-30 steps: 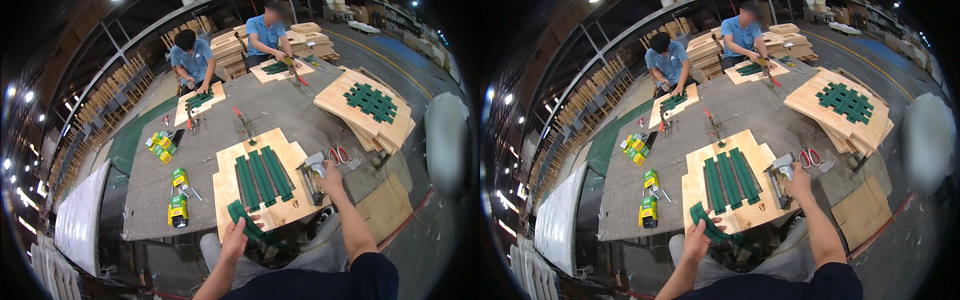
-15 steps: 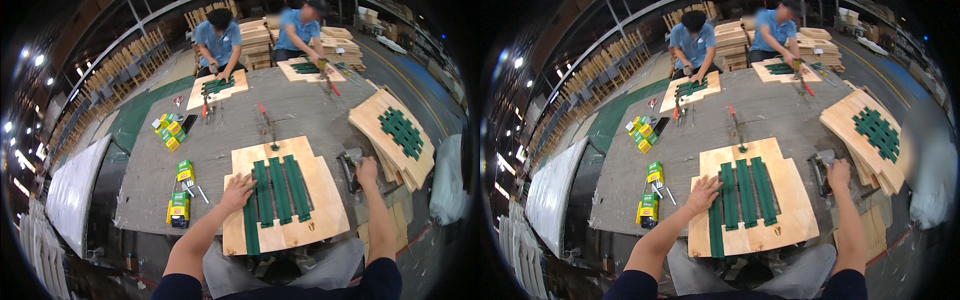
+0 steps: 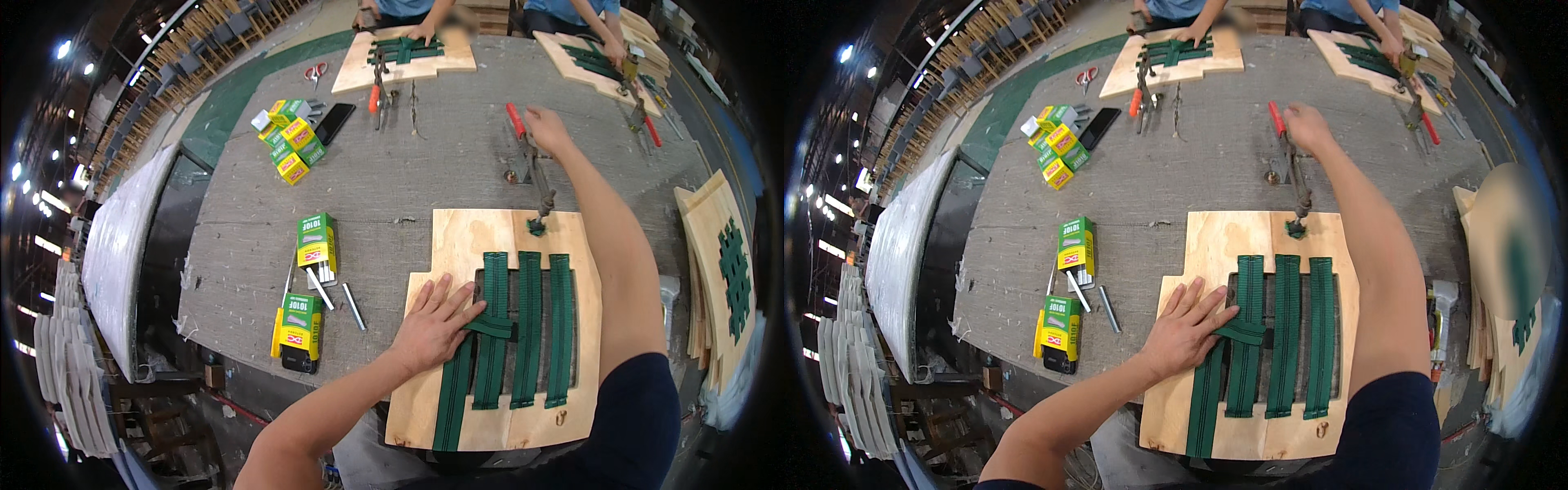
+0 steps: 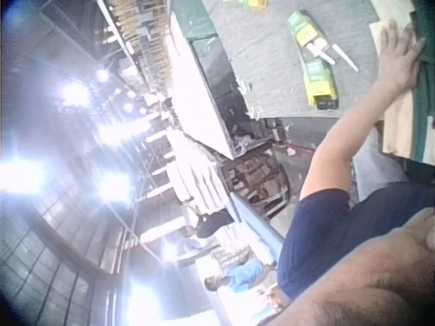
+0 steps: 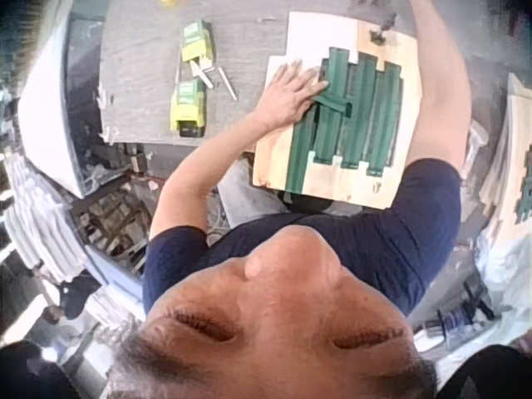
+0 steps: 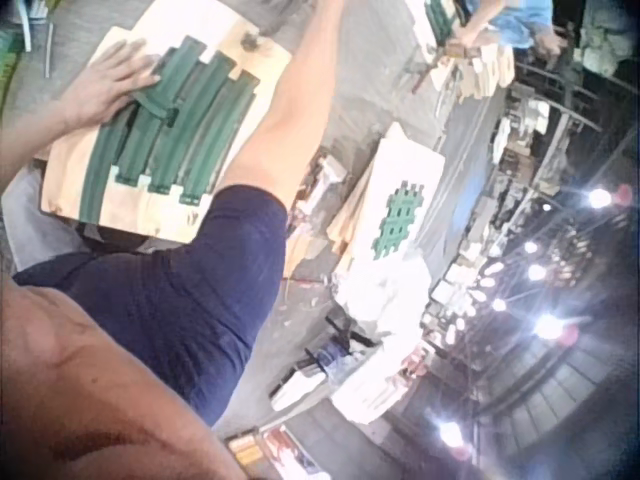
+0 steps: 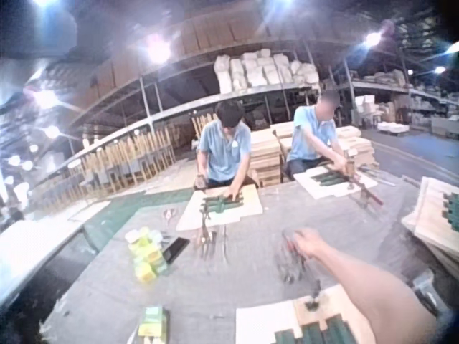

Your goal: The person sits on the floor and assembles a green woven pattern onto a square wooden frame using a pneumatic nail gun. They repeatedly place green plastic strips in a crisscross pattern, secure them with nails, and trim excess material with scissors. The person then stacks the completed unit and retrieves a new frame to continue the process.

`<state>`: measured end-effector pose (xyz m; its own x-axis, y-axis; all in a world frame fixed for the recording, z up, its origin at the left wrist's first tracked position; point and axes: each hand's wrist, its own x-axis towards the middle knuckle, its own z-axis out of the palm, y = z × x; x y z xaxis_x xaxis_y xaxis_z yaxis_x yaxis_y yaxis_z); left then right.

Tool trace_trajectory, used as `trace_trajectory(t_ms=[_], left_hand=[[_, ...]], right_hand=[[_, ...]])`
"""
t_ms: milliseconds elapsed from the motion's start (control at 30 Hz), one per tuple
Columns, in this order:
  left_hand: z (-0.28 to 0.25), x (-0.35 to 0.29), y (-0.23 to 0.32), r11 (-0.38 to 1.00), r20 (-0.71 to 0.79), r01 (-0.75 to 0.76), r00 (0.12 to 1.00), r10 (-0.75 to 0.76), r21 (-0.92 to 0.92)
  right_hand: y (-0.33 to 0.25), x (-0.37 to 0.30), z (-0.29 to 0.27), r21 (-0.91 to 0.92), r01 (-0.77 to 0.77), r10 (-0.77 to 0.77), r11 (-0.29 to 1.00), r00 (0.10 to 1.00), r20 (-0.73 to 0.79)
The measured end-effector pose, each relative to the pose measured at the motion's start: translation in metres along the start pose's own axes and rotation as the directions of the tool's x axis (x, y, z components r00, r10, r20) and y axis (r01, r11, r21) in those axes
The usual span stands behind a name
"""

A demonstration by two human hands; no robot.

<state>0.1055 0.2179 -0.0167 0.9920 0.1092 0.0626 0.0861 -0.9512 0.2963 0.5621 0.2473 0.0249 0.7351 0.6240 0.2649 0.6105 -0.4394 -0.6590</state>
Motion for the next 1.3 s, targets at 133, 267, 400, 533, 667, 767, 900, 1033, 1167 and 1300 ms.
trace_trajectory(t_ms=[133, 267, 400, 533, 667, 767, 900, 1033, 1167, 1300], left_hand=[[-0.001, 0.001, -0.006, 0.998, 0.029, 0.047, 0.999, -0.046, -0.046], [0.0, 0.002, -0.005, 0.997, 0.023, 0.032, 0.999, -0.031, -0.065], [-0.001, 0.001, -0.005, 0.998, 0.0, 0.026, 1.0, -0.026, -0.055], [0.0, -0.003, -0.004, 0.999, -0.042, 0.031, 0.999, -0.031, -0.013], [0.002, -0.001, 0.001, 1.0, -0.104, 0.001, 0.995, 0.001, 0.019], [0.002, -0.005, 0.008, 1.0, -0.164, -0.005, 0.986, 0.005, -0.001], [0.0, -0.01, 0.011, 0.998, -0.2, 0.059, 0.978, -0.062, -0.019], [0.004, -0.009, 0.024, 0.986, -0.176, 0.139, 0.972, -0.154, -0.093], [-0.018, -0.037, 0.055, 0.57, 0.014, 0.246, 0.925, -0.38, -0.784], [0.007, -0.098, 0.18, -0.193, 0.282, 0.257, 0.953, -0.11, -0.947]], right_hand=[[-0.028, 0.044, 0.056, 0.382, -0.351, 0.261, 0.855, 0.927, 0.268], [-0.023, 0.054, 0.055, 0.174, -0.306, 0.244, 0.936, 0.92, 0.307], [-0.055, 0.057, 0.019, 0.421, -0.103, 0.082, 0.901, 0.994, 0.067], [-0.084, 0.032, -0.033, 0.427, -0.064, -0.049, 0.902, 0.967, 0.249], [-0.085, -0.041, -0.078, 0.383, 0.075, -0.117, 0.921, 0.989, 0.086], [-0.059, -0.133, -0.123, 0.22, 0.15, -0.172, 0.964, 0.982, 0.082], [-0.015, -0.314, -0.181, 0.037, 0.018, -0.019, 0.999, 0.999, 0.039], [0.022, -0.483, -0.222, -0.224, -0.358, 0.327, 0.906, 0.931, -0.164], [0.036, -0.534, -0.199, 0.01, -0.543, 0.542, 0.84, 0.837, -0.072], [0.069, -0.559, -0.217, 0.25, -0.703, 0.726, 0.666, 0.688, 0.0]])
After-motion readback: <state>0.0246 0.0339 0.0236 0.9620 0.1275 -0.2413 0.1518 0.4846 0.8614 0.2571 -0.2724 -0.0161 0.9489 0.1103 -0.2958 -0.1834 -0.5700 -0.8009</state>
